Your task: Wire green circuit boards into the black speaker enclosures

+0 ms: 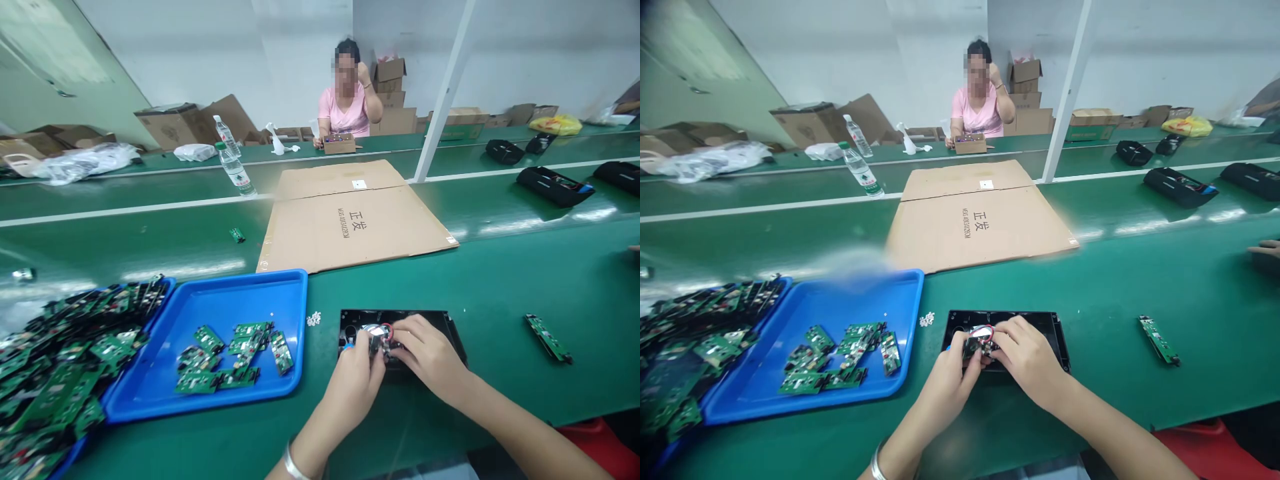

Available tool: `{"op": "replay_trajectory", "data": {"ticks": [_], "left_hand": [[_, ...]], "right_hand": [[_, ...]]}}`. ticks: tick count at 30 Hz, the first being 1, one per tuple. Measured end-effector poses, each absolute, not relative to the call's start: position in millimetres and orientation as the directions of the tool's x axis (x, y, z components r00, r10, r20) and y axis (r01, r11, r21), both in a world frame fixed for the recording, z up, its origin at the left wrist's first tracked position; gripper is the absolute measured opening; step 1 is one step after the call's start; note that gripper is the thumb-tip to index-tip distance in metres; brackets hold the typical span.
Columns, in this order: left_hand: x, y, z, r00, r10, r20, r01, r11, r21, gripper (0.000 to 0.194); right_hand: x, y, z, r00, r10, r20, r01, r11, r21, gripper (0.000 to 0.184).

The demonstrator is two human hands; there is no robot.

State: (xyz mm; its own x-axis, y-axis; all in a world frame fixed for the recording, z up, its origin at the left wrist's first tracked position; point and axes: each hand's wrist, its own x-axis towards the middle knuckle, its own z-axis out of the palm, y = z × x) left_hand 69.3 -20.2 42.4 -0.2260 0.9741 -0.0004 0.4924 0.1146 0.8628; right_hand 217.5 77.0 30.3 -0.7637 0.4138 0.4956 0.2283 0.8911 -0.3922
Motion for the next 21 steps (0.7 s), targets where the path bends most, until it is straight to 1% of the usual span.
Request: {"op": "replay_trajectory", "data": {"ticks": [2, 4, 5, 6, 8, 11, 14, 16, 18, 21], "left_hand": [[69, -20, 42, -0.197, 0.98, 0.006, 0.521, 0.1, 0.848, 0.01], [69, -20, 42, -0.18, 0.984, 0.005, 0.57, 0.101, 0.815, 0.01], [70, -20, 41, -0.175, 0.985, 0.004, 0.593, 0.102, 0.798, 0.01], [71, -20, 40, -0.168, 0.986, 0.005, 0.609, 0.1, 0.787, 0.011], [72, -20, 39, -0.162, 0.987, 0.018, 0.62, 0.087, 0.78, 0.013], [73, -21, 37, -0.185, 0.982, 0.05, 0.597, 0.072, 0.799, 0.01], [73, -21, 34, -0.214, 0.975, 0.054, 0.575, 0.081, 0.814, 0.009], [75, -21, 32, -0.236, 0.971, 0.035, 0.569, 0.109, 0.815, 0.008], [79, -21, 30, -0.295, 0.955, 0.008, 0.551, 0.164, 0.818, 0.006], [85, -20, 27, -0.434, 0.9, -0.03, 0.473, 0.257, 0.843, 0.007]], "right_hand": [[218, 84, 36, -0.819, 0.433, 0.376, 0.182, 0.818, -0.546, 0.008], [219, 88, 42, -0.852, 0.473, 0.223, 0.222, 0.714, -0.663, 0.006], [220, 89, 43, -0.851, 0.499, 0.164, 0.262, 0.673, -0.691, 0.008], [220, 89, 44, -0.841, 0.526, 0.127, 0.3, 0.649, -0.699, 0.011], [221, 87, 43, -0.817, 0.566, 0.11, 0.353, 0.642, -0.681, 0.016], [219, 84, 38, -0.796, 0.583, 0.163, 0.361, 0.674, -0.644, 0.021], [215, 81, 34, -0.795, 0.578, 0.185, 0.36, 0.694, -0.623, 0.019], [213, 80, 36, -0.803, 0.581, 0.135, 0.39, 0.683, -0.618, 0.015], [214, 80, 42, -0.815, 0.574, 0.074, 0.415, 0.668, -0.617, 0.017], [222, 85, 51, -0.847, 0.527, 0.07, 0.376, 0.686, -0.623, 0.033]]}}
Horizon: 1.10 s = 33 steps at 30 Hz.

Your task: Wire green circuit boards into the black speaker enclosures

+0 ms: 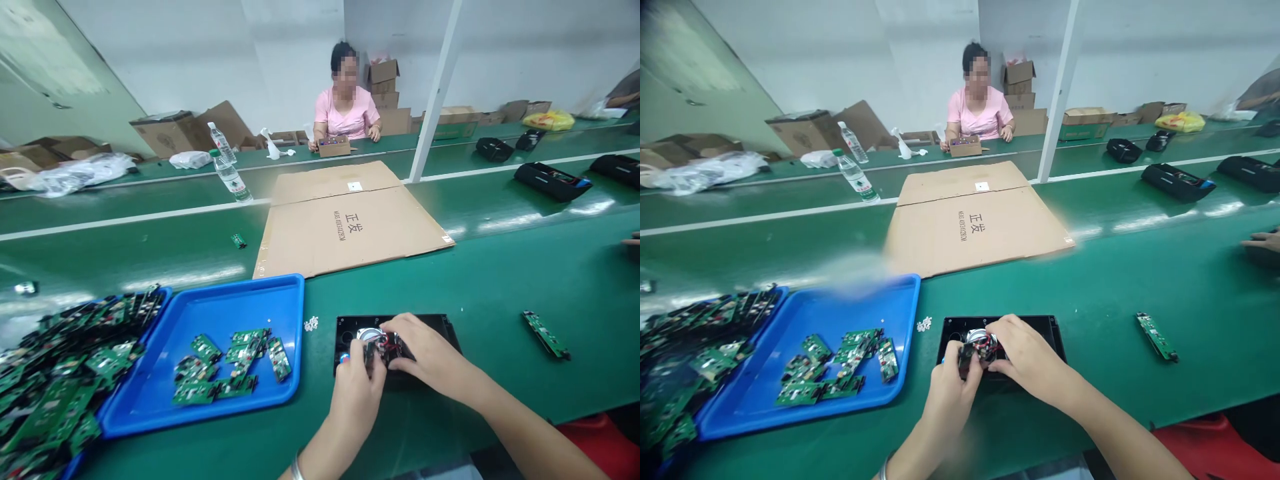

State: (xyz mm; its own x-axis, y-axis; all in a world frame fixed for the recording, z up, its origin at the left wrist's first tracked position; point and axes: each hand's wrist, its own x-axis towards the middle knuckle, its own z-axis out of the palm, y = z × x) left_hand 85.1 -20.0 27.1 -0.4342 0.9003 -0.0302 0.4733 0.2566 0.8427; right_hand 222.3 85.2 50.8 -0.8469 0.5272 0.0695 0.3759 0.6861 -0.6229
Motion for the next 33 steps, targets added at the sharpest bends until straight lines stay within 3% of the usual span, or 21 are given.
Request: {"op": "replay_trajectory", "data": {"ticks": [2, 6, 10, 18, 19, 22, 24, 26, 29, 31, 33], "left_hand": [[88, -19, 26, -0.496, 0.867, -0.045, 0.419, 0.285, 0.862, 0.011], [89, -16, 24, -0.524, 0.85, -0.049, 0.376, 0.283, 0.883, 0.015], [88, -15, 19, -0.553, 0.833, -0.02, 0.383, 0.275, 0.882, 0.015], [86, -16, 14, -0.556, 0.831, -0.008, 0.355, 0.246, 0.902, 0.014], [86, -15, 15, -0.548, 0.836, -0.014, 0.339, 0.238, 0.91, 0.014], [86, -13, 18, -0.541, 0.84, -0.046, 0.291, 0.238, 0.926, 0.014], [87, -13, 20, -0.537, 0.839, -0.09, 0.258, 0.264, 0.929, 0.016], [87, -16, 24, -0.489, 0.861, -0.142, 0.204, 0.271, 0.941, 0.022], [80, -27, 36, -0.352, 0.919, -0.178, 0.161, 0.247, 0.956, 0.051], [63, -34, 49, -0.289, 0.944, -0.156, 0.258, 0.234, 0.937, 0.064], [32, -36, 64, -0.302, 0.948, -0.102, 0.448, 0.235, 0.863, 0.053]], "right_hand": [[230, 90, 53, -0.847, 0.52, 0.104, 0.355, 0.702, -0.618, 0.037], [235, 95, 46, -0.842, 0.519, 0.146, 0.362, 0.746, -0.56, 0.018], [227, 91, 37, -0.851, 0.483, 0.205, 0.348, 0.812, -0.468, 0.014], [237, 90, 42, -0.876, 0.465, 0.124, 0.352, 0.795, -0.494, 0.006], [239, 92, 43, -0.857, 0.5, 0.129, 0.391, 0.791, -0.471, 0.015], [240, 97, 44, -0.846, 0.531, 0.041, 0.48, 0.794, -0.373, 0.081], [238, 97, 42, -0.863, 0.498, -0.079, 0.494, 0.803, -0.334, 0.103], [238, 94, 38, -0.859, 0.496, -0.128, 0.509, 0.796, -0.327, 0.1], [248, 94, 26, -0.837, 0.544, -0.058, 0.529, 0.778, -0.339, 0.093], [264, 106, 17, -0.805, 0.593, 0.032, 0.557, 0.772, -0.306, 0.09], [287, 130, 12, -0.728, 0.667, 0.156, 0.629, 0.742, -0.234, 0.084]]}}
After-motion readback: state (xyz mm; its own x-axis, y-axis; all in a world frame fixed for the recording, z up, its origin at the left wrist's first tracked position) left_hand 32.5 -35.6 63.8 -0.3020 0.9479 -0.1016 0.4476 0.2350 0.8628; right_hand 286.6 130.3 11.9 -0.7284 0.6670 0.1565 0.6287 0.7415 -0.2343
